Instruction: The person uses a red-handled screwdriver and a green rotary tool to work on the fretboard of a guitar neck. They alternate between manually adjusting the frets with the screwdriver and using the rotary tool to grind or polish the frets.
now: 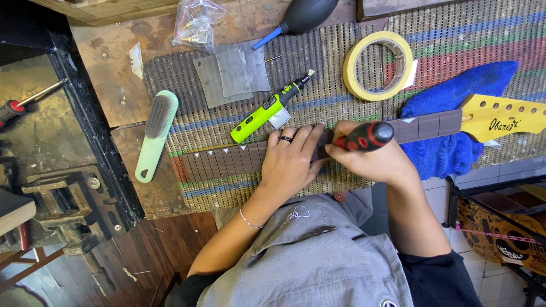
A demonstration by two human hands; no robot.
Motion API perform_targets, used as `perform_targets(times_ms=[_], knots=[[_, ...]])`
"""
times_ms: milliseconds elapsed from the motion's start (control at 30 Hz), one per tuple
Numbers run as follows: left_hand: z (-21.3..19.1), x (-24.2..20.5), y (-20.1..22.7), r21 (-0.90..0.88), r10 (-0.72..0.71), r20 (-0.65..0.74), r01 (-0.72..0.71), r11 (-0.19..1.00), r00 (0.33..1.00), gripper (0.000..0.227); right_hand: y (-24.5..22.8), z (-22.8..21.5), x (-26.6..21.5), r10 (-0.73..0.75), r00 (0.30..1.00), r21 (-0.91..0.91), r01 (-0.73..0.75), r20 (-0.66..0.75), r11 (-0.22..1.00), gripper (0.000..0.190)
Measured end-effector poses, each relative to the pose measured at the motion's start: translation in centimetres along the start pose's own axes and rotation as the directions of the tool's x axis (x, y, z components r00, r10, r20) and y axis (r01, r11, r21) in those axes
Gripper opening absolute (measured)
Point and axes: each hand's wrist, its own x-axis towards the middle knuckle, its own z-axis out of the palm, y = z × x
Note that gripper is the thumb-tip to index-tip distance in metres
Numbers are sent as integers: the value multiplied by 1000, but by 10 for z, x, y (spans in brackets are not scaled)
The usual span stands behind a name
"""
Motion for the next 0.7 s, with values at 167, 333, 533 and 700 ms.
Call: perform_targets(times_ms=[167,333,533,700], knots=[[10,-4,-2,16,-19,35,18,1000,999,73,12,-2,-11,-237,970,-73,241,54,968,8],[1,0,0,12,-14,26,14,1000,1000,69,3,-3,8,-101,991,-76,107,83,991,7],[6,-4,0,22,-16,37,15,1000,999,69,15,-3,17,-116,985,-132,133,127,982,6],[3,-2,-1,13,-4,49,4,1000,999,68,8,-2,5,-161,983,-9,163,82,987,7]])
